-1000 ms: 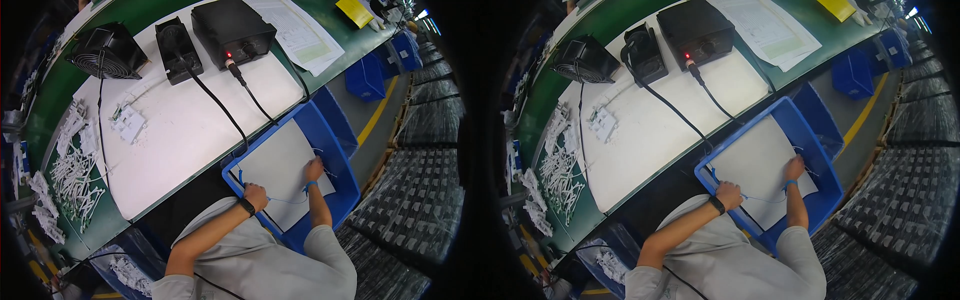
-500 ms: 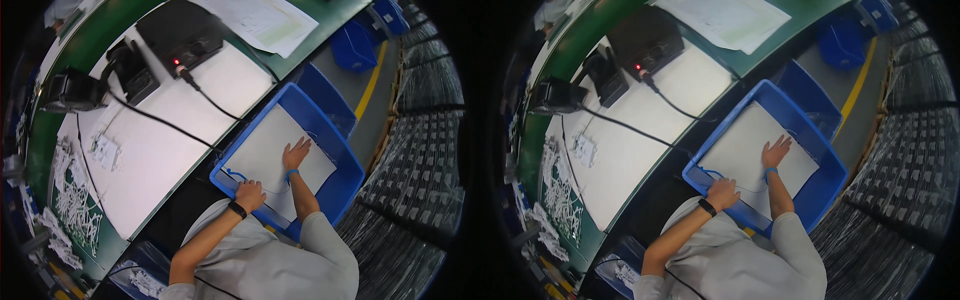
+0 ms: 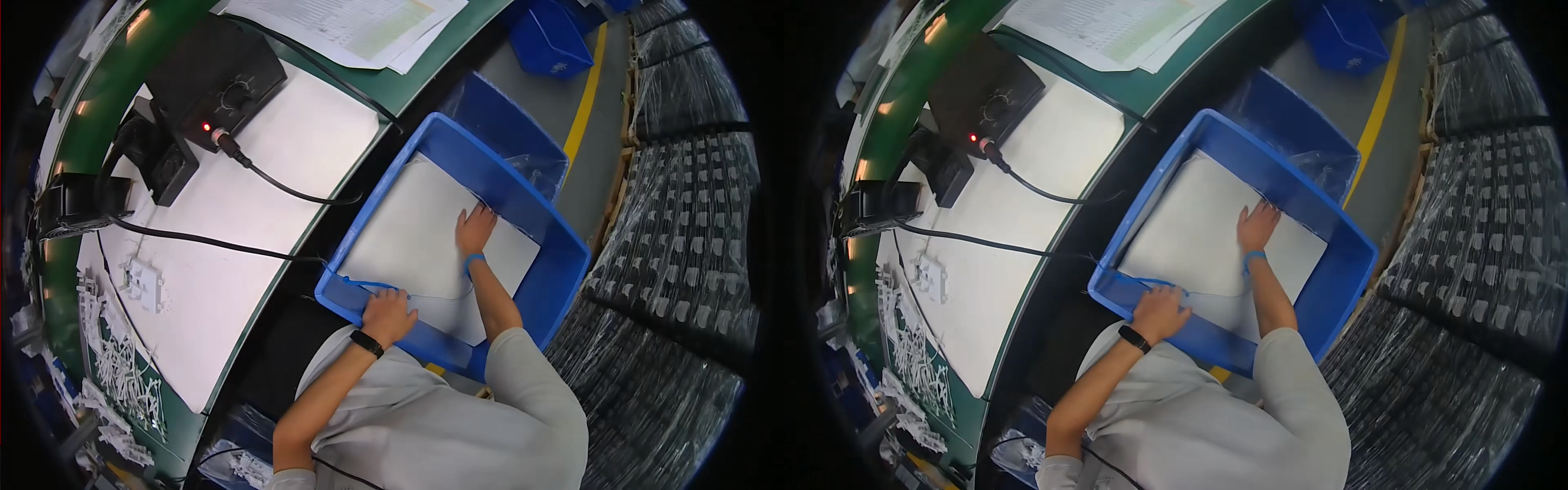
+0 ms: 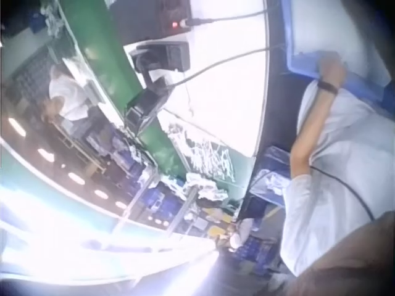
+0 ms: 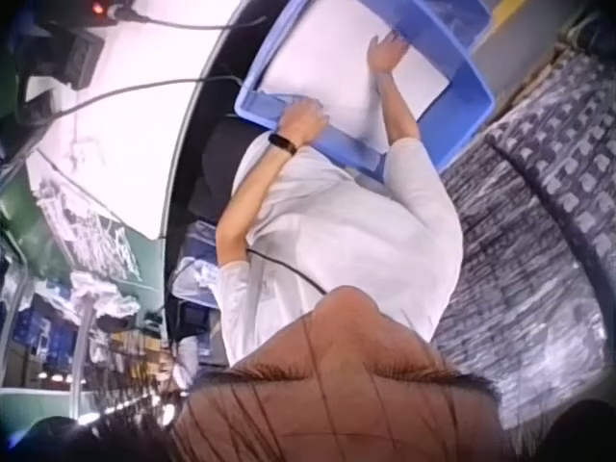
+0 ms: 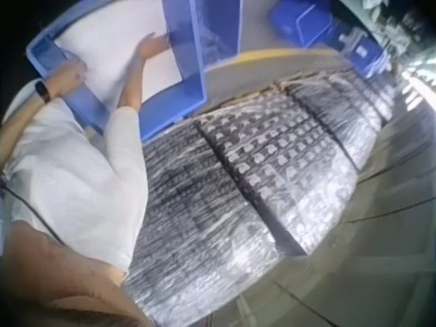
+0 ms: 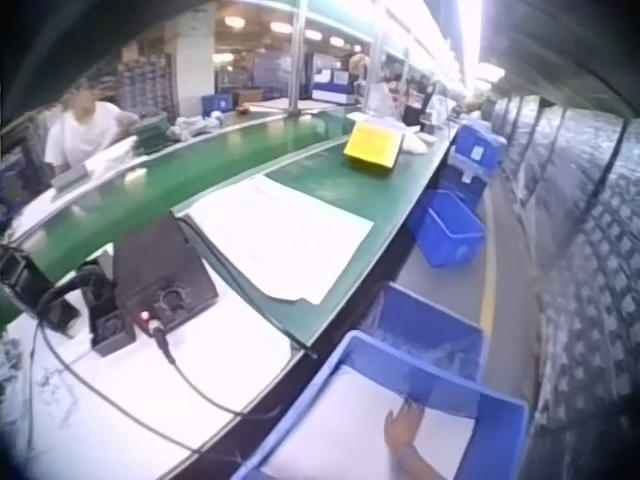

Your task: Soldering wires onto small circuit boards within plastic housings and organizing them into a storage bin.

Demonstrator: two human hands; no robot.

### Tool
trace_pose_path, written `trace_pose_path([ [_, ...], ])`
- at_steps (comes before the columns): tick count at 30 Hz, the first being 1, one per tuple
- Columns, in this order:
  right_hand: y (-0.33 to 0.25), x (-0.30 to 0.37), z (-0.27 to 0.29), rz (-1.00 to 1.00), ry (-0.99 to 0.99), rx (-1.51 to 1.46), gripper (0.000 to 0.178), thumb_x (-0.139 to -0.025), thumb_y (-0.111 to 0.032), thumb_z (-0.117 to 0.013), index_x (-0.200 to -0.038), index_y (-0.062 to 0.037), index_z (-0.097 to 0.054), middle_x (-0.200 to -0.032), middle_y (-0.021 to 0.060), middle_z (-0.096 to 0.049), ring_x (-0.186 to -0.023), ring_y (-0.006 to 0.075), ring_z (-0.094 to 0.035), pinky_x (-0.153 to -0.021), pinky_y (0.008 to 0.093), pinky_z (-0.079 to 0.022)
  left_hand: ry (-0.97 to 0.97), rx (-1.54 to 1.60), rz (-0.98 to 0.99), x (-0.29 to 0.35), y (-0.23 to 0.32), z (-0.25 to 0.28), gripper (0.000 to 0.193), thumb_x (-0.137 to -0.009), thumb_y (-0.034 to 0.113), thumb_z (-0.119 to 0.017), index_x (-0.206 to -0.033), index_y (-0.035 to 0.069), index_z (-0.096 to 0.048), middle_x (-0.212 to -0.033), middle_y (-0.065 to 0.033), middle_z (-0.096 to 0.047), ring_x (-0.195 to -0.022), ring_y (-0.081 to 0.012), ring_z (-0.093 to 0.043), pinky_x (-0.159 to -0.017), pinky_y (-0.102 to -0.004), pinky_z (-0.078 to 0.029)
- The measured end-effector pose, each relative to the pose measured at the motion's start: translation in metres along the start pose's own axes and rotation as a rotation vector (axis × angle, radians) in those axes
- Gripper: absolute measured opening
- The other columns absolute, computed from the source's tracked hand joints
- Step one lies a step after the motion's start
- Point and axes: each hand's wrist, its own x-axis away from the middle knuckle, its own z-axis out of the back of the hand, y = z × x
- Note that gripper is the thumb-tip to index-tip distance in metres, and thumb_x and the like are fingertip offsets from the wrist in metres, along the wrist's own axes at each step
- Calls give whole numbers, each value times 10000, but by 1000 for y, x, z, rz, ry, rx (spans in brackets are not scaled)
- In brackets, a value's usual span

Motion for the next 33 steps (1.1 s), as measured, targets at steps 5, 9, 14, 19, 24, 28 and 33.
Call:
trace_pose_path([
  [5, -12, 6, -4, -130, -136, -128, 619, -953, -329, -591, -1376, 97, -442, -1376, 310, -475, -1330, 445, -411, -1180, 568, -257, 135, -43, -14, 0, -5, -8, 438, -922, 432, -623, -1123, 43, -643, -1108, -167, -679, -1078, -342, -626, -920, -487, -483],
  [9, -31, 32, -10, -182, -82, -121, 773, -973, -357, -570, -1536, 76, -263, -1581, 320, -261, -1497, 460, -201, -1220, 585, -166, 163, -24, -32, 2, -5, -7, 415, -917, 416, -634, -1099, 43, -643, -1079, -163, -679, -1062, -343, -628, -910, -486, -486],
  [14, -59, 70, 8, -11, -250, -277, 797, -978, -364, -565, -1563, 59, -229, -1658, 263, -153, -1532, 456, -113, -1233, 592, -103, 216, -26, -69, 2, -4, -10, 385, -905, 391, -654, -1054, 36, -638, -1023, -160, -674, -1021, -339, -633, -863, -475, -500],
  [19, -58, 67, 15, -20, -240, -300, 818, -958, -360, -581, -1569, 50, -225, -1660, 254, -159, -1539, 441, -109, -1240, 584, -68, 237, -23, -109, 1, -3, -7, 355, -908, 358, -659, -1048, 32, -638, -1020, -158, -676, -1009, -332, -641, -852, -457, -508],
  [24, -53, 96, 63, 456, -561, -417, 861, -917, -382, -611, -1581, 16, -235, -1659, 241, -179, -1538, 435, -136, -1242, 576, -98, 284, -19, -112, 3, -7, -7, 333, -905, 333, -669, -1047, 32, -638, -1017, -154, -679, -994, -334, -647, -842, -456, -508],
  [28, -41, 116, 45, 523, -514, -360, 835, -918, -397, -581, -1592, -31, -250, -1671, 194, -188, -1539, 422, -151, -1240, 574, -128, 250, -25, -101, 1, -1, -4, 335, -908, 336, -666, -1056, 36, -641, -1018, -152, -678, -1016, -328, -639, -855, -458, -495],
  [33, -44, 121, 45, 533, -494, -363, 787, -938, -380, -564, -1598, -71, -266, -1677, 179, -176, -1539, 411, -158, -1242, 568, -130, 259, -66, -71, 0, -10, -15, 375, -927, 352, -629, -1121, 31, -636, -1017, -160, -673, -1031, -349, -631, -963, -513, -446],
])
